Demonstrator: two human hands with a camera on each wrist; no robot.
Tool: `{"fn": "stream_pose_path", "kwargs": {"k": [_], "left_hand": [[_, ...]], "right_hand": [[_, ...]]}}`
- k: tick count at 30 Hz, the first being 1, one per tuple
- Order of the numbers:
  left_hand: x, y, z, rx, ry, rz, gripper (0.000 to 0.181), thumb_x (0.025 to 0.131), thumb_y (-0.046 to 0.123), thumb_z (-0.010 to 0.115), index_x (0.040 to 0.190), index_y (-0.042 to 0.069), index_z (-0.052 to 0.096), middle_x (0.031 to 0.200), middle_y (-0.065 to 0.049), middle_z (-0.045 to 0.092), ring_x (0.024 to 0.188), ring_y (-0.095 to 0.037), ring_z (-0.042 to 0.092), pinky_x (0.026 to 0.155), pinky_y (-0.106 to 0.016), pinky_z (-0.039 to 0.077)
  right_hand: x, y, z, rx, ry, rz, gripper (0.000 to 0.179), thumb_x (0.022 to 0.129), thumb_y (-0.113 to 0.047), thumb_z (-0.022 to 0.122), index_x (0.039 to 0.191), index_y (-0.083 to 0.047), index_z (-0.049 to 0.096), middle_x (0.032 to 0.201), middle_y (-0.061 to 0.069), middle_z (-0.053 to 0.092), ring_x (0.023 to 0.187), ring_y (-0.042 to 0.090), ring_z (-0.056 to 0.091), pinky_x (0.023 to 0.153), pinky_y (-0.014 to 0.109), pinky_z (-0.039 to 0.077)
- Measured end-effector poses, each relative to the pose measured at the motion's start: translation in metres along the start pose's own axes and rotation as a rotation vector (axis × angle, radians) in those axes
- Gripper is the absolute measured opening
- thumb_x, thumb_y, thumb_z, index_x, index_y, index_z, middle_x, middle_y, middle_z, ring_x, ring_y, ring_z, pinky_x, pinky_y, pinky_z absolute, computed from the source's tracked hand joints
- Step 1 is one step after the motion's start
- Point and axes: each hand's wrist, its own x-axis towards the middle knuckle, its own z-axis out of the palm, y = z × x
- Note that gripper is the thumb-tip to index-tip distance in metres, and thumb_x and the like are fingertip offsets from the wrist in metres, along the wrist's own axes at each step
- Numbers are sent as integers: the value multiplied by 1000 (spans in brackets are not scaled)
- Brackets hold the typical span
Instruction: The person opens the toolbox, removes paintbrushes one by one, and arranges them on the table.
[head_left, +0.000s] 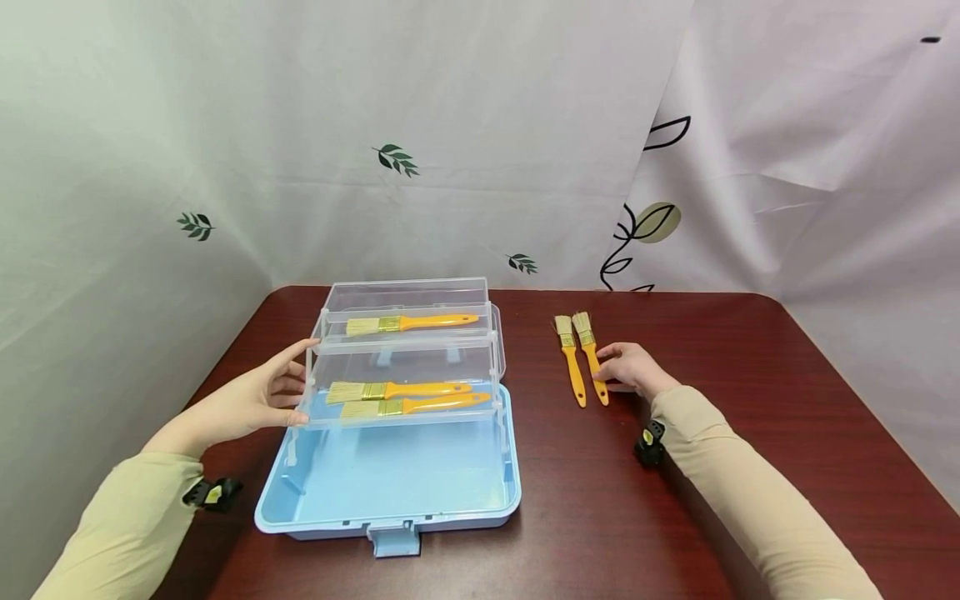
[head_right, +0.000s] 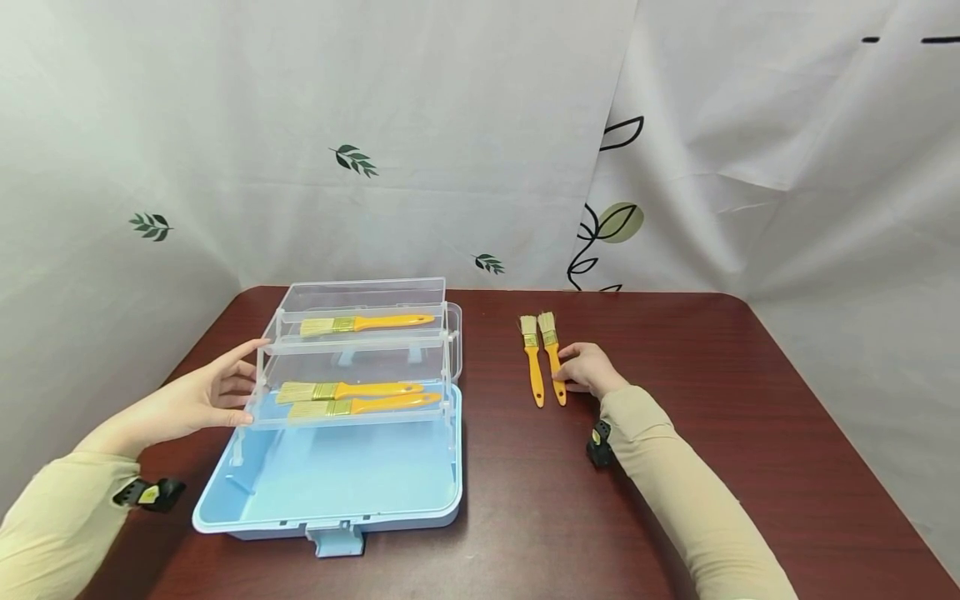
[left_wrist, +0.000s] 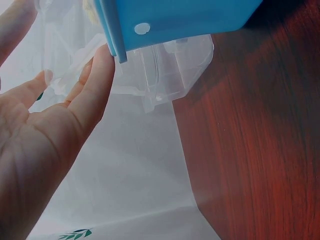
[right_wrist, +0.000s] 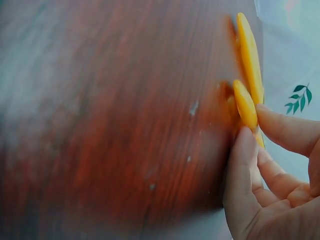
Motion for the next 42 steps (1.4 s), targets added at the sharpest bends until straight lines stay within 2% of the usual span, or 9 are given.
{"fn": "stream_pose_path", "kwargs": {"k": [10, 20, 28, 37, 42], "left_hand": [[0, 0, 0, 9, 3, -13, 102, 76, 28, 76, 150, 20, 5, 119, -20, 43, 108, -35, 56, 88, -42, 52], [0, 0, 0, 9, 2, -11, 103, 75, 30, 76, 150, 21, 6, 119, -20, 43, 108, -34, 56, 88, -41, 53], [-1, 1, 0, 12, 1, -16, 102, 75, 30, 76, 149, 19, 6, 119, -20, 43, 108, -34, 56, 88, -41, 53], [0, 0, -1, 2, -7, -10, 102, 75, 30, 76, 149, 19, 6, 119, -20, 42, 108, -33, 56, 88, -40, 53], [-1, 0, 0, 2, -4, -17, 103, 75, 30, 76, 149, 19, 6, 119, -20, 42, 107, -33, 56, 88, -40, 53]], "right_hand": [[-2, 0, 1, -41, 24, -7, 47, 85, -4, 63, 127, 5, 45, 121, 23, 50, 97, 23, 61, 80, 35, 56], [-4, -1, 1, -64, 18, -20, 47, 86, -4, 62, 128, 6, 44, 120, 24, 50, 101, 28, 60, 82, 37, 56], [-5, 1, -7, -8, -5, -22, 48, 87, -8, 61, 129, 5, 43, 118, 20, 54, 100, 23, 60, 85, 37, 55], [-10, 1, -10, 8, 3, -63, 47, 91, -14, 56, 132, 4, 41, 132, 26, 46, 116, 37, 52, 93, 41, 50], [-11, 3, -10, 35, -24, -87, 46, 93, -17, 55, 132, 3, 42, 131, 23, 47, 110, 31, 55, 94, 39, 50]]}}
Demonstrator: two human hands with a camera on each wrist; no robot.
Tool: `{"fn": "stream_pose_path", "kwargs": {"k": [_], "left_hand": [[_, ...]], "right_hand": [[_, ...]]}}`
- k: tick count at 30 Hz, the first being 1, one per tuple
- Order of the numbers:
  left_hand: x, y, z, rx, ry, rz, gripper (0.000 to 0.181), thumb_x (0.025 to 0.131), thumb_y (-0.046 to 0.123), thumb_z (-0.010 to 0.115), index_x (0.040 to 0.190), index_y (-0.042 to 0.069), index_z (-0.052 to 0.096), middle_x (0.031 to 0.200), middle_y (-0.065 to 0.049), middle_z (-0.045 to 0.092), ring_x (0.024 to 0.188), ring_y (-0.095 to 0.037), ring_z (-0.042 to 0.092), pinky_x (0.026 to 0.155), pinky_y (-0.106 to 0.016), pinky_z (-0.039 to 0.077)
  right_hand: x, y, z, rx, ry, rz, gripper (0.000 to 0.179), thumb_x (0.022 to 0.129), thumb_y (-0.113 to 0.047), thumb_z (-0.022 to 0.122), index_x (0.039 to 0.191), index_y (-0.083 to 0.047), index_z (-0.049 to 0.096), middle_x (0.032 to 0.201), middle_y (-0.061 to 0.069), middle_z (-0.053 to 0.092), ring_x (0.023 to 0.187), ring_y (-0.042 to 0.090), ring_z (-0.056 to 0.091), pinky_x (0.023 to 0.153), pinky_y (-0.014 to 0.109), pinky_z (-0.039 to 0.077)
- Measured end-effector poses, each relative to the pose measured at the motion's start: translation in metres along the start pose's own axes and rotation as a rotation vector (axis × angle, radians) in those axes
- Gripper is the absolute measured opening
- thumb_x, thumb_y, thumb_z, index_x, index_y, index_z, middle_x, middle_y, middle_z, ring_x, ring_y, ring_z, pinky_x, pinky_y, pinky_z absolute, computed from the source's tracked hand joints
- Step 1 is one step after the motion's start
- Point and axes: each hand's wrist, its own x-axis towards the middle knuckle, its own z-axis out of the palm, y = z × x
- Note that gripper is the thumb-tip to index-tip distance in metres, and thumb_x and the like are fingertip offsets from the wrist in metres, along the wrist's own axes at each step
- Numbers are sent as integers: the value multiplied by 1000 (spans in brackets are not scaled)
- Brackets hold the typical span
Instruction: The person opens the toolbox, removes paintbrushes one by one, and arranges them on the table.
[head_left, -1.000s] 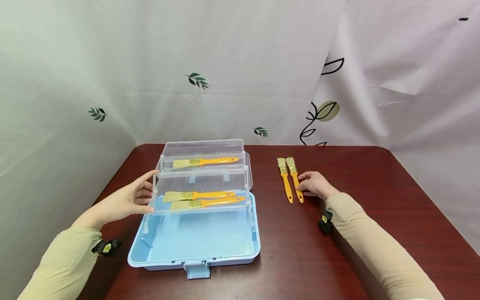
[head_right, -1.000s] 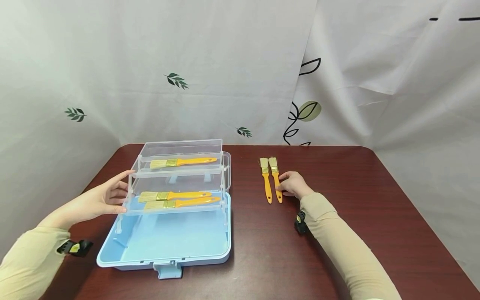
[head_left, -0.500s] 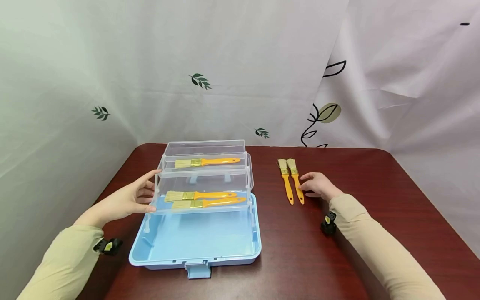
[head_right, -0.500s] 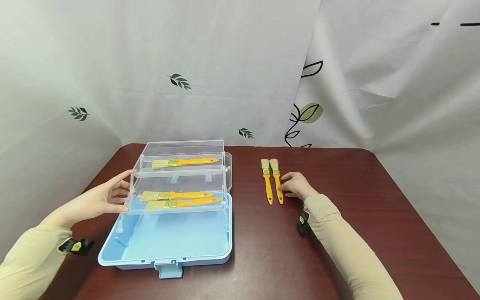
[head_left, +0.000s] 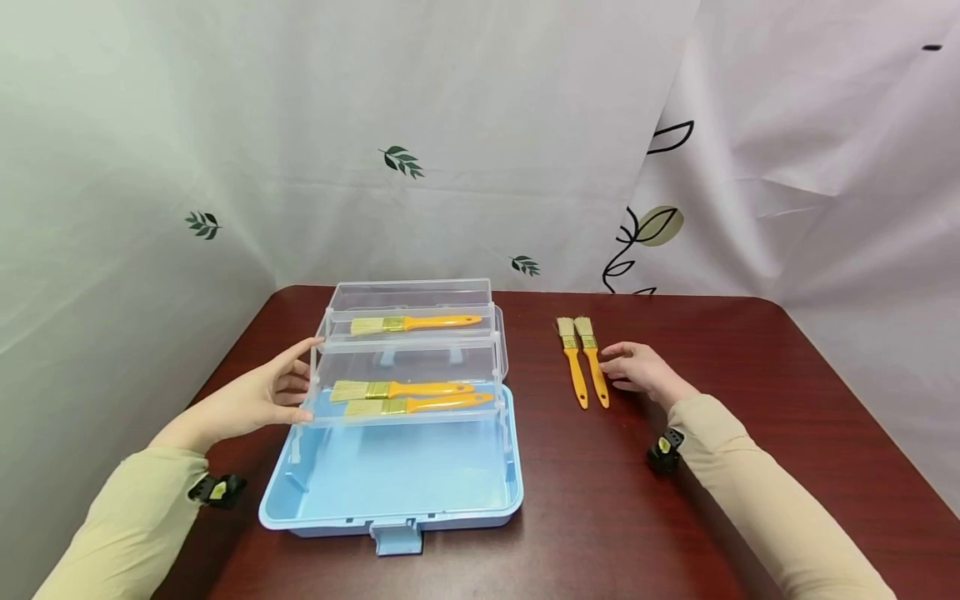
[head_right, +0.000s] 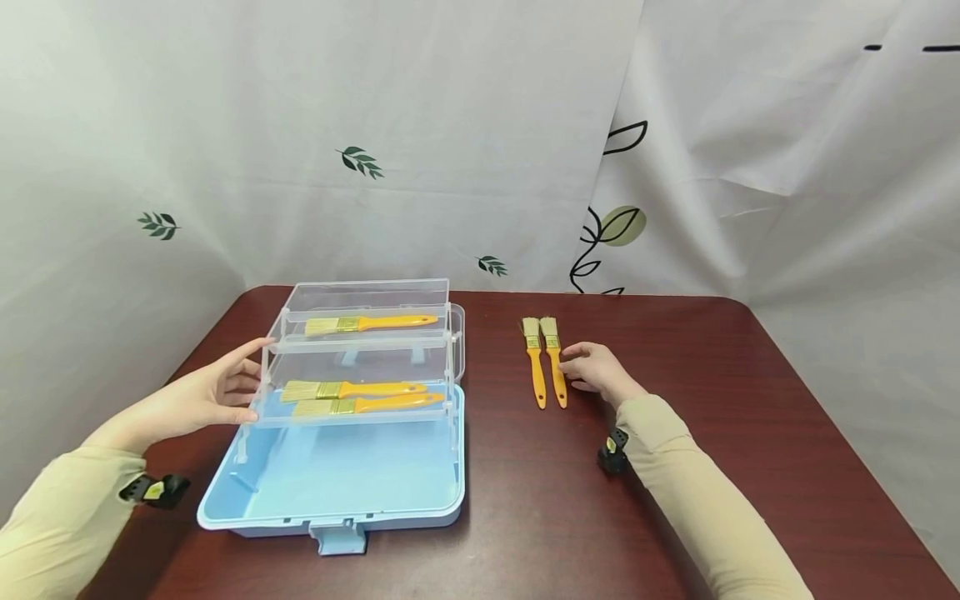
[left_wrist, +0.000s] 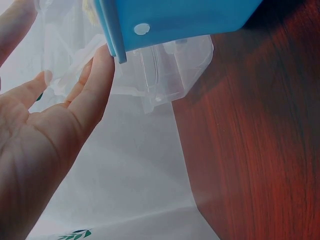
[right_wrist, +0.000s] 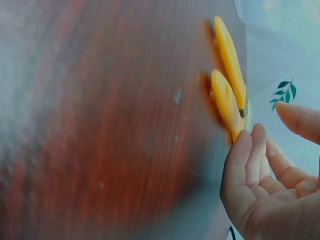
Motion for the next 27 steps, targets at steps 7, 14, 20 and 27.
{"fn": "stream_pose_path", "kwargs": {"k": [7, 14, 20, 27], "left_hand": [[0, 0, 0, -6, -1, -2, 103, 75, 30, 76, 150, 20, 6, 119, -20, 43, 107, -33, 56, 87, -39, 53], [1, 1, 0, 0, 3, -7, 103, 75, 31, 76, 150, 21, 6, 119, -20, 43, 107, -34, 56, 87, -40, 53], [1, 0, 0, 1, 6, -8, 103, 75, 31, 76, 150, 21, 6, 119, -20, 43, 107, -34, 56, 87, -40, 53], [1, 0, 0, 6, 6, -7, 102, 76, 30, 76, 150, 21, 6, 119, -20, 43, 108, -35, 56, 87, -40, 53]], "right_hand": [[-4, -1, 4, 54, -16, -35, 46, 93, -17, 53, 132, 5, 42, 124, 20, 53, 99, 17, 59, 92, 37, 51], [-8, -5, 7, 76, -44, -54, 48, 93, -20, 54, 134, 2, 41, 129, 21, 51, 102, 19, 58, 95, 39, 50], [-10, -7, 13, 113, -93, -82, 48, 93, -19, 55, 133, 4, 41, 114, 9, 55, 86, 9, 56, 83, 28, 52], [-13, -13, 17, 102, -110, -96, 46, 93, -19, 54, 131, 3, 44, 121, 16, 53, 88, 11, 56, 79, 24, 51]]}}
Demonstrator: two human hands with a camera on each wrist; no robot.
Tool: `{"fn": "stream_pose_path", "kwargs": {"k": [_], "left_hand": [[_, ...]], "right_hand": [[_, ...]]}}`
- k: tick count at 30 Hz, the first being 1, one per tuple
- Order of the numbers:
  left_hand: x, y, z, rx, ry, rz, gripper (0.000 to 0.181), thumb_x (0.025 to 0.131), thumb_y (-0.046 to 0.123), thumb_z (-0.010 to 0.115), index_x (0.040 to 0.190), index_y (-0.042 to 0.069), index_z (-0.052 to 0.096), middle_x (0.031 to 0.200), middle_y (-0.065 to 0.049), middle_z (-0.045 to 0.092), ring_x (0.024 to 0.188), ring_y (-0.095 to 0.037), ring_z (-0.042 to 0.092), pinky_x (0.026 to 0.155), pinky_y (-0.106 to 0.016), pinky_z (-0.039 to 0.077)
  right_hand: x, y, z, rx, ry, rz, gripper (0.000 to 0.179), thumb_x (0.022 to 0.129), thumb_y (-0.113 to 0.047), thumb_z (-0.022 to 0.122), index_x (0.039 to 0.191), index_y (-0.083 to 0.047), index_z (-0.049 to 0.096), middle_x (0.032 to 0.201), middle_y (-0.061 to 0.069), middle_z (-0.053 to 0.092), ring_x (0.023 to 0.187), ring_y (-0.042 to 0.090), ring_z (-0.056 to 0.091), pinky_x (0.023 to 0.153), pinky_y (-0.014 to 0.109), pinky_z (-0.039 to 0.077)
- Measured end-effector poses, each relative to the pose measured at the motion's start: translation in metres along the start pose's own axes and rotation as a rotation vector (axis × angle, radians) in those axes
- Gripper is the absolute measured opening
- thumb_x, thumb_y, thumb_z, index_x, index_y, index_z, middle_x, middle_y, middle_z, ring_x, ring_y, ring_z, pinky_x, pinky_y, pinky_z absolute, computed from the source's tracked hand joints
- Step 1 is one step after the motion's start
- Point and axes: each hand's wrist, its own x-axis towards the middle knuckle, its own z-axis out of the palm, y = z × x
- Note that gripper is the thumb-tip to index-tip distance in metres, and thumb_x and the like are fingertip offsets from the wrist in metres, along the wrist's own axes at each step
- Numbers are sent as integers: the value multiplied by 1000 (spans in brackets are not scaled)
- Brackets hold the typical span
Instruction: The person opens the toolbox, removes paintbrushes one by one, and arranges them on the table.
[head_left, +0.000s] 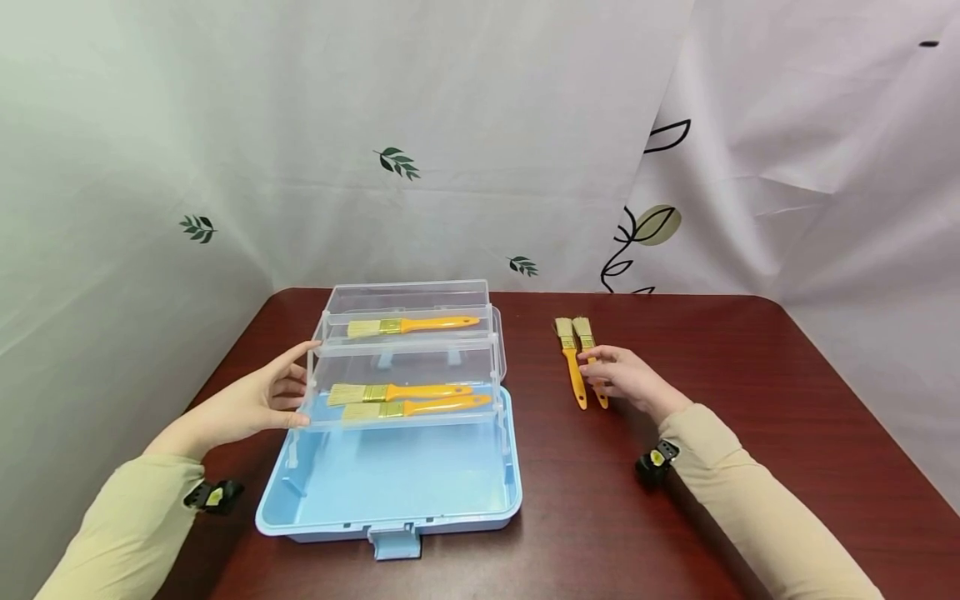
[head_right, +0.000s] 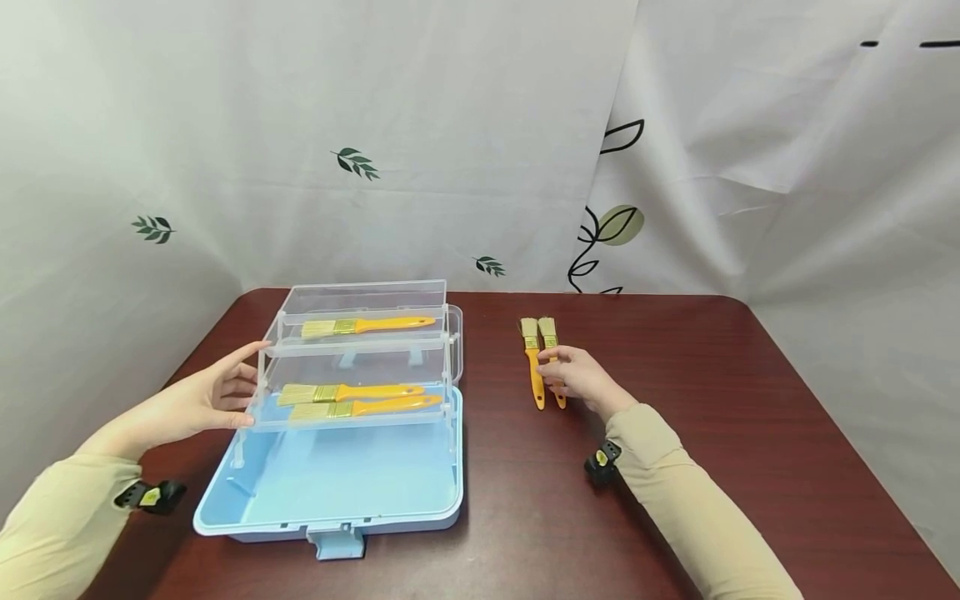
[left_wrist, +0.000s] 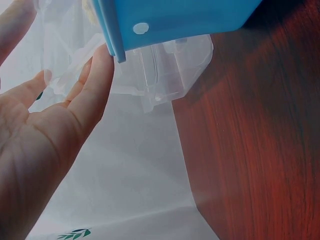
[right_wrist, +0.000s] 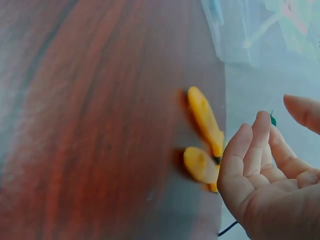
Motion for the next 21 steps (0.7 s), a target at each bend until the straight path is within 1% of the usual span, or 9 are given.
{"fn": "stream_pose_path", "kwargs": {"k": [2, 4, 6, 8, 12, 14, 16, 18, 21], "left_hand": [[0, 0, 0, -3, 0, 2, 102, 76, 29, 76, 150, 21, 6, 118, -20, 43, 108, -35, 56, 87, -41, 53], [0, 0, 0, -5, 0, 3, 102, 76, 29, 76, 150, 20, 6, 119, -21, 43, 108, -36, 56, 87, -41, 53], [0, 0, 0, -5, -1, 3, 102, 76, 29, 76, 150, 20, 6, 119, -21, 43, 108, -36, 56, 87, -41, 53], [-1, 0, 0, -4, -2, 4, 102, 76, 29, 75, 150, 20, 5, 119, -21, 43, 108, -35, 56, 88, -41, 53], [0, 0, 0, -4, -3, 6, 102, 76, 29, 75, 150, 19, 5, 119, -20, 43, 108, -35, 56, 88, -41, 53], [-1, 0, 0, -5, -3, 6, 102, 76, 29, 75, 150, 19, 5, 119, -20, 43, 108, -35, 56, 88, -41, 53], [-1, 0, 0, -7, -3, 5, 102, 76, 29, 75, 150, 19, 5, 119, -20, 43, 108, -35, 56, 88, -41, 53], [-1, -1, 0, -6, -3, 7, 102, 76, 29, 75, 150, 20, 5, 119, -20, 43, 108, -34, 56, 88, -41, 53], [-1, -1, 0, -7, -3, 6, 102, 76, 30, 75, 150, 20, 5, 119, -20, 43, 108, -34, 56, 88, -41, 53]], "right_hand": [[1, -2, 1, 7, -4, -2, 46, 93, -18, 54, 131, 4, 43, 115, 13, 56, 87, 11, 56, 79, 24, 51], [2, -6, 2, 16, -10, -7, 47, 92, -17, 54, 132, 5, 41, 105, 7, 57, 85, 11, 55, 80, 25, 51], [3, -9, 4, 24, -18, -10, 47, 92, -16, 54, 133, 5, 40, 100, 2, 55, 87, 13, 55, 84, 28, 51], [3, -14, 5, 27, -31, -22, 49, 93, -16, 54, 134, 5, 38, 104, 4, 55, 93, 17, 55, 92, 34, 50], [3, -28, 9, 21, -43, -37, 50, 93, -17, 54, 136, 3, 38, 119, 15, 52, 110, 29, 52, 102, 43, 43], [4, -36, 12, 3, -48, -52, 49, 93, -18, 54, 135, 3, 39, 125, 20, 49, 114, 33, 50, 101, 42, 44], [4, -44, 14, -20, -50, -69, 47, 93, -18, 55, 134, 1, 41, 129, 21, 48, 116, 34, 50, 99, 39, 46], [4, -52, 16, -39, -49, -89, 45, 93, -18, 55, 133, 0, 43, 130, 21, 48, 113, 32, 51, 97, 36, 48], [4, -63, 20, -45, -50, -105, 43, 93, -17, 55, 131, -3, 45, 131, 22, 48, 110, 28, 54, 98, 38, 48]]}}
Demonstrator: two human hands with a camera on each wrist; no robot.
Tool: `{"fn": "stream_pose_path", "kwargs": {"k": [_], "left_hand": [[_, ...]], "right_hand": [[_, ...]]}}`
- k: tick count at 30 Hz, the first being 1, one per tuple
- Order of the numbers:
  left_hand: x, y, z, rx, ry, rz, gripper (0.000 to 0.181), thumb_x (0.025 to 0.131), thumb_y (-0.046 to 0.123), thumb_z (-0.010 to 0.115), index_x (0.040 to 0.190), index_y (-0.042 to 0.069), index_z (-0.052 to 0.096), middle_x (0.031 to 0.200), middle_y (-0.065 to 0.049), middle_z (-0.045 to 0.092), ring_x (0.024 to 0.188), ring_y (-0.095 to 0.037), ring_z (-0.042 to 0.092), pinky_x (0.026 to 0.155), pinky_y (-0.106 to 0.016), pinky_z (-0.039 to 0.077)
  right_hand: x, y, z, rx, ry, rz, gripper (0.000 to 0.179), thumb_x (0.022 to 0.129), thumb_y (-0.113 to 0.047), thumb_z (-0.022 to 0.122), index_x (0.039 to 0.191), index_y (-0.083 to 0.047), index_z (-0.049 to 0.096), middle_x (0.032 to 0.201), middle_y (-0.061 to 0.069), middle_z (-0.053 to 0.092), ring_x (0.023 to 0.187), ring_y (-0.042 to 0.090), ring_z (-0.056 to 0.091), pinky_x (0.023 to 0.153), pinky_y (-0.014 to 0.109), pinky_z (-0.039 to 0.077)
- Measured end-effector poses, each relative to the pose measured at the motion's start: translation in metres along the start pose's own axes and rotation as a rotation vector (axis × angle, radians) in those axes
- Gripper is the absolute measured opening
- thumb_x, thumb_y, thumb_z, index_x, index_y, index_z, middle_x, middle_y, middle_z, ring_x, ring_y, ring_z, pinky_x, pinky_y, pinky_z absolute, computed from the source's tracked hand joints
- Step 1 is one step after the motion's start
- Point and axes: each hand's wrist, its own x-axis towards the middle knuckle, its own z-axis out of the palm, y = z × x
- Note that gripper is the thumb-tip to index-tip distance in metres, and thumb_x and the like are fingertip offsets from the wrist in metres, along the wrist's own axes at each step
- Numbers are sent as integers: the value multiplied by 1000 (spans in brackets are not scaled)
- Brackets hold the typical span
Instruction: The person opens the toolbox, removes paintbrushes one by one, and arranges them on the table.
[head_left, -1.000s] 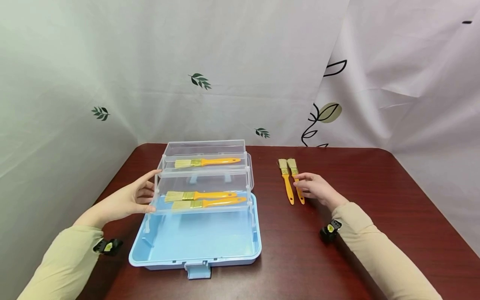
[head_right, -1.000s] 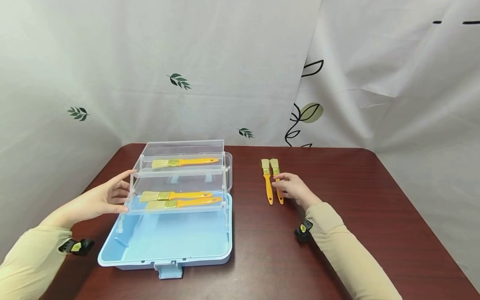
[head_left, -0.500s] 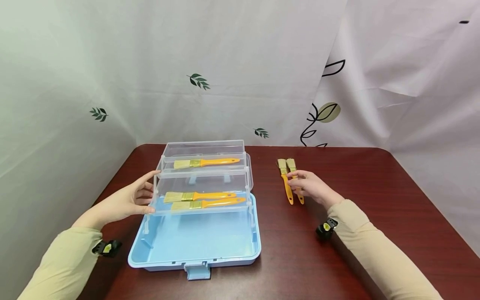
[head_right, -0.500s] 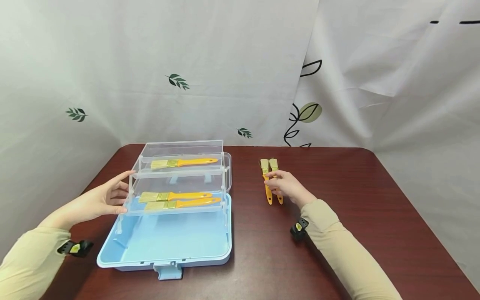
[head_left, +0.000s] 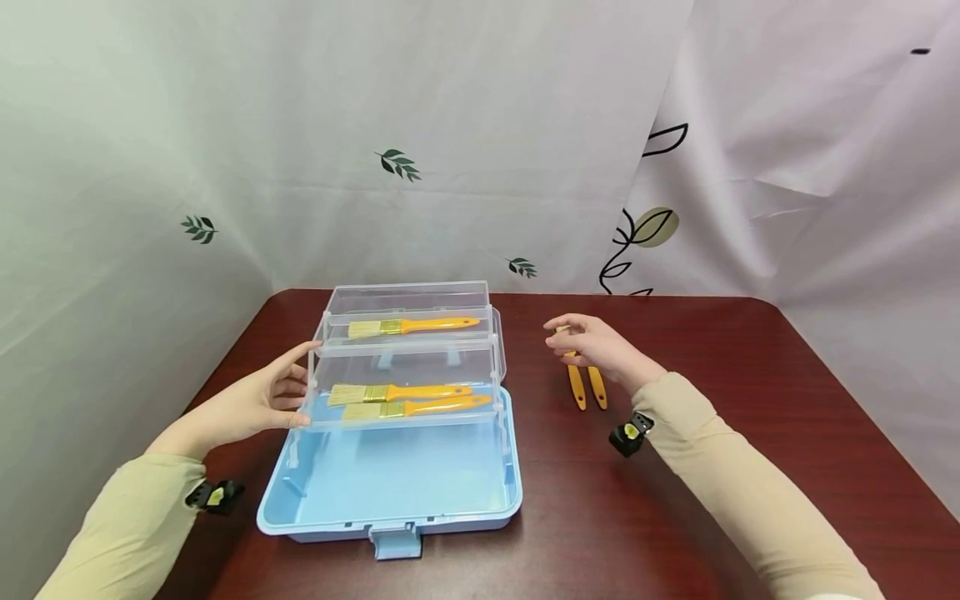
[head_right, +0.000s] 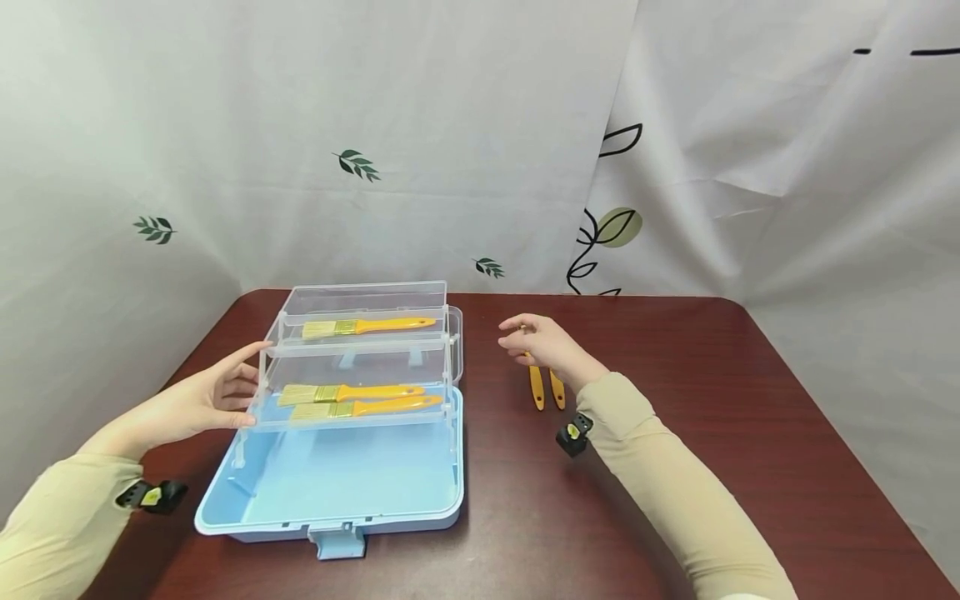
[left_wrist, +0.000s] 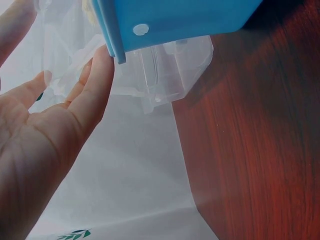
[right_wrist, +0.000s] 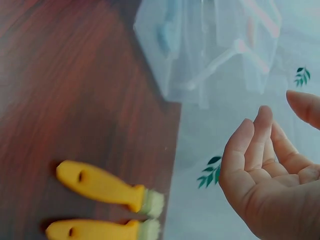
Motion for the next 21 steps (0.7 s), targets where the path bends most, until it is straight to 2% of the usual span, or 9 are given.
{"fn": "stream_pose_path", "kwargs": {"k": [3, 10, 13, 19, 21], "left_hand": [[0, 0, 0, -1, 0, -1, 103, 76, 30, 75, 150, 21, 5, 119, -20, 43, 108, -34, 56, 88, -41, 53], [0, 0, 0, -5, 1, -2, 102, 76, 30, 75, 150, 21, 5, 118, -20, 43, 108, -34, 56, 87, -40, 53], [0, 0, 0, -7, 1, 1, 102, 76, 29, 75, 150, 20, 5, 118, -20, 43, 107, -33, 56, 87, -40, 53], [0, 0, 0, -6, 2, 5, 102, 76, 28, 75, 150, 20, 5, 118, -20, 43, 108, -34, 56, 88, -40, 53], [0, 0, 0, -5, 3, 4, 102, 76, 29, 76, 150, 20, 5, 118, -20, 43, 107, -34, 56, 88, -40, 53]], "right_hand": [[2, -10, 5, -5, -2, -13, 42, 92, -17, 56, 130, -4, 46, 125, 21, 52, 106, 24, 56, 99, 40, 47], [10, -31, 21, 20, -22, -66, 40, 90, -14, 58, 127, -4, 48, 103, 8, 57, 92, 15, 59, 94, 42, 50], [13, -40, 30, 30, -37, -83, 41, 89, -12, 59, 128, -3, 48, 101, 8, 57, 89, 13, 58, 94, 44, 50], [18, -59, 44, -97, -41, -151, 42, 88, -14, 60, 128, -5, 49, 103, 13, 59, 100, 25, 59, 92, 41, 51], [20, -63, 48, -155, -38, -187, 43, 88, -15, 60, 129, -4, 49, 101, 11, 59, 98, 26, 59, 88, 38, 53]]}}
